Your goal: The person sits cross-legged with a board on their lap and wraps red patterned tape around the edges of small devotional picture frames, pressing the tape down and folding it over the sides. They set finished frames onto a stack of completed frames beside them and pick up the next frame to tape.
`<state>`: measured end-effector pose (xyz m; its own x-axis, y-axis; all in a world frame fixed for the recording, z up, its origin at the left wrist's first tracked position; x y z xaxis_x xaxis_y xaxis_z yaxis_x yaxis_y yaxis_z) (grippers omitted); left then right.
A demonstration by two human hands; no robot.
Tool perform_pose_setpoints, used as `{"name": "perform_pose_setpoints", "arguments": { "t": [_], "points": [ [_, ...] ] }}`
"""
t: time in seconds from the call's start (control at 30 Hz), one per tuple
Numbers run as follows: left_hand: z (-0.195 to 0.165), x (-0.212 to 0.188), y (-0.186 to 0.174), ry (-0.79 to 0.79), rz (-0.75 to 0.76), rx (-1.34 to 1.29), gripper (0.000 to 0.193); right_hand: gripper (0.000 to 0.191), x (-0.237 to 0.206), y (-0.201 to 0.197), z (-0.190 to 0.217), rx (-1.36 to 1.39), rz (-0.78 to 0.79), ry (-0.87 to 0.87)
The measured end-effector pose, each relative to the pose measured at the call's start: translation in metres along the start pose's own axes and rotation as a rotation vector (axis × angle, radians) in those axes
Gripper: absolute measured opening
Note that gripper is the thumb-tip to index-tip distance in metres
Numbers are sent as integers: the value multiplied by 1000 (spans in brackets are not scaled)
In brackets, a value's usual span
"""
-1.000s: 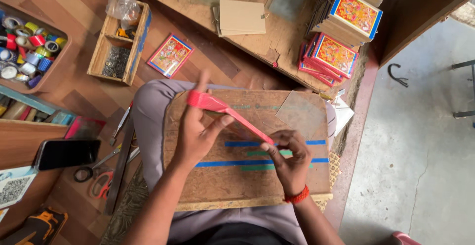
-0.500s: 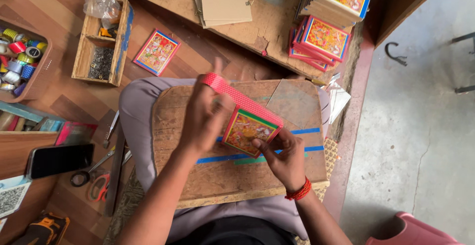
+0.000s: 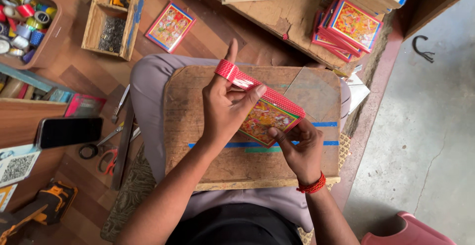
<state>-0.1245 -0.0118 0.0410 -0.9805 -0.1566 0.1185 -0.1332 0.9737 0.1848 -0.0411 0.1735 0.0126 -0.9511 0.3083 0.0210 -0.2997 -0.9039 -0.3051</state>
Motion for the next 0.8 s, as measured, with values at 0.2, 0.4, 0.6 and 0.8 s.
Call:
{"name": "perform_pose_setpoints", "arguments": {
  "t": [0.2, 0.4, 0.6, 0.8],
  "points": [
    [0, -5, -1, 79, -8, 54, 86, 28, -2, -2, -1, 6, -2, 13],
    [6, -11, 3, 234, -29, 168, 85, 28, -5, -5, -10, 1, -1, 10],
    [23, -28, 9, 190, 58, 83, 85, 42, -24, -11, -30, 265, 104, 161],
    [29, -48, 12, 189, 209, 220, 83, 33, -4, -44, -53, 224, 255, 404]
  ]
}}
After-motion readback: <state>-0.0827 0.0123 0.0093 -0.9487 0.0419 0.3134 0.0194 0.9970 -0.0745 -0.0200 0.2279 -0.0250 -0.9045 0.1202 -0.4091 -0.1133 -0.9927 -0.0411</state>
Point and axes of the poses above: each hand's wrist, its own x-axis towards the middle knuckle, its own y-axis out of the palm, z = x × y, the point moved 6 cm from there along x, towards the middle knuckle, and after that the axes turned 11 degrees about -z, right-handed, at the moved point
